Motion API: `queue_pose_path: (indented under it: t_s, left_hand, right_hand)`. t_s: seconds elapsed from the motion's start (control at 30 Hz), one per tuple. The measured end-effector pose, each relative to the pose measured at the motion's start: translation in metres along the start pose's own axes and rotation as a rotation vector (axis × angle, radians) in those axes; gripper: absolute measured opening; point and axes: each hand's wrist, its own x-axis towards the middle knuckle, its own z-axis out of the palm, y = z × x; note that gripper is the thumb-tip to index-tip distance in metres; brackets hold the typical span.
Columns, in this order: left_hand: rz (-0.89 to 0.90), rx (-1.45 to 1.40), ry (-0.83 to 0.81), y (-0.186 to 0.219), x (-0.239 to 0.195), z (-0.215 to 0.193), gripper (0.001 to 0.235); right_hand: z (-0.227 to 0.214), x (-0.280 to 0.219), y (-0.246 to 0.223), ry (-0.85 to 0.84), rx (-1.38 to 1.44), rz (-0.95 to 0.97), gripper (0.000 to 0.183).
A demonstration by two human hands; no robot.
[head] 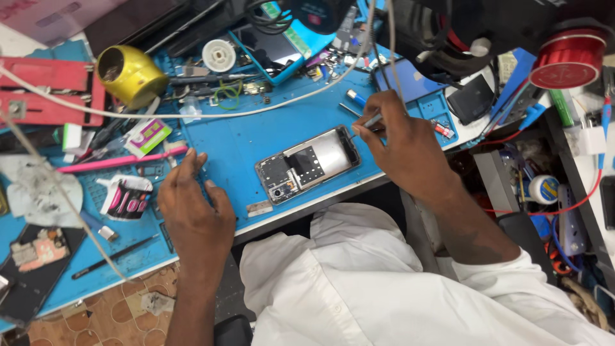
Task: The person uses a precision screwdriver to adjust components inside a disassembled smartphone. They then apply adhesive from a tube along the edges of a separate phone back cover and place it on the workbench.
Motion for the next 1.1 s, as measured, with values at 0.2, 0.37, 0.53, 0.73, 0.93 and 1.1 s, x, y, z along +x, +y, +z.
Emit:
queue_pose_path:
  t_s: [0.2,0.37,0.53,0.73,0.93,1.1]
  left_hand:
    - [-0.018,-0.020,0.039,-0.004,-0.003,0.001,0.056]
    - [-0.094,-0.058,0.064,-0.006,-0.003,0.001,0.056]
    - [-0.098,-0.079,0.090,-0.008,-0.003,0.001,0.054]
    - [-0.098,-0.094,0.094,-0.011,-0.004,0.000,0.054]
    - [-0.109,-0.121,0.087,-0.012,-0.004,0.001,0.054]
    - [-0.111,-0.124,0.083,-0.012,-0.003,0.000,0.054]
  right_hand:
    - [0.001,0.003,-0.016,0.015,0.120,0.042,0.049]
    - [0.048,0.020,-0.033,-0.058,0.597,-0.083,0.056]
    - [0.110,0.037,-0.062,-0.124,0.634,-0.223,0.054]
    - [0.136,0.058,-0.080,-0.104,0.611,-0.215,0.051]
    - [0.138,0.061,-0.081,-0.149,0.581,-0.221,0.051]
    - [0.129,0.055,-0.081,-0.112,0.606,-0.230,0.052]
